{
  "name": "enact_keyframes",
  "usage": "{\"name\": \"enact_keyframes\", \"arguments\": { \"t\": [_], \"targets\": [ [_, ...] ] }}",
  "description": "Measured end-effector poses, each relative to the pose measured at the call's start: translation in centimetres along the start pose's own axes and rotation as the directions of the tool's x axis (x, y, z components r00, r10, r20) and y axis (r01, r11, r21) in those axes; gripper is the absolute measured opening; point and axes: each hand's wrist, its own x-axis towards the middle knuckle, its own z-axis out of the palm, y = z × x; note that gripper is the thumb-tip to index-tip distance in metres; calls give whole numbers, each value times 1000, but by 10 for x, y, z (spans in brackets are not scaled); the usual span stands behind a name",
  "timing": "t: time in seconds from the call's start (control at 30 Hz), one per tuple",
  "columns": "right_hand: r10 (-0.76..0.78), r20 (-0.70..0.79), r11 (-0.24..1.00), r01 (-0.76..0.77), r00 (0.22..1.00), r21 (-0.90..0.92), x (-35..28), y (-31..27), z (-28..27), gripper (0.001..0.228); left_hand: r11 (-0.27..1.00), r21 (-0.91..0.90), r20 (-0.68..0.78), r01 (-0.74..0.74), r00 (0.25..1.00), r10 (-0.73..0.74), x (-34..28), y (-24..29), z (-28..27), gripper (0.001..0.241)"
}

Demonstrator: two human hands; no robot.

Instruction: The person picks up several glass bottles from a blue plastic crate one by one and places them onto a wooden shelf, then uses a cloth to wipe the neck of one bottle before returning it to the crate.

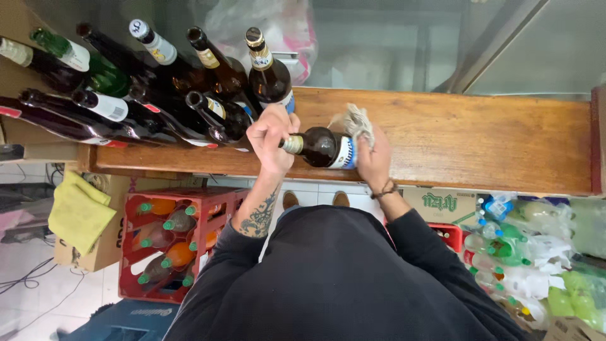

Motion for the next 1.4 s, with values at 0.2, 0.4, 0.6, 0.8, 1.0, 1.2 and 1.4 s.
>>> {"name": "enact_keyframes", "arguments": {
  "t": [0.2,0.4,0.6,0.8,1.0,1.2,1.4],
  "targets": [
    [90,5,988,-89,996,-130,0,-10,-17,27,937,344,-222,59,975,20,-21,4,17,50],
    [56,40,998,-56,998,3,21,-90,5,39,991,122,-114,61,992,-47,-15,-1,32,41],
    [-420,79,902,426,904,-72,60,-152,14,73,983,171,45,74,996,-83,-11,-10,22,44],
    [-438,58,880,441,897,-177,44,-127,22,61,948,317,-9,23,1000,-21,-2,7,16,31],
    [-193,79,968,203,978,-149,-3,-9,17,60,985,170,-178,8,984,22,-17,9,-1,41],
    [2,119,999,2,993,-34,-11,4,-10,52,924,368,-326,104,945,23,-29,30,32,50],
    [-100,86,995,97,991,37,12,-60,11,51,973,231,-211,-27,974,77,-22,11,32,42]
  ]
}}
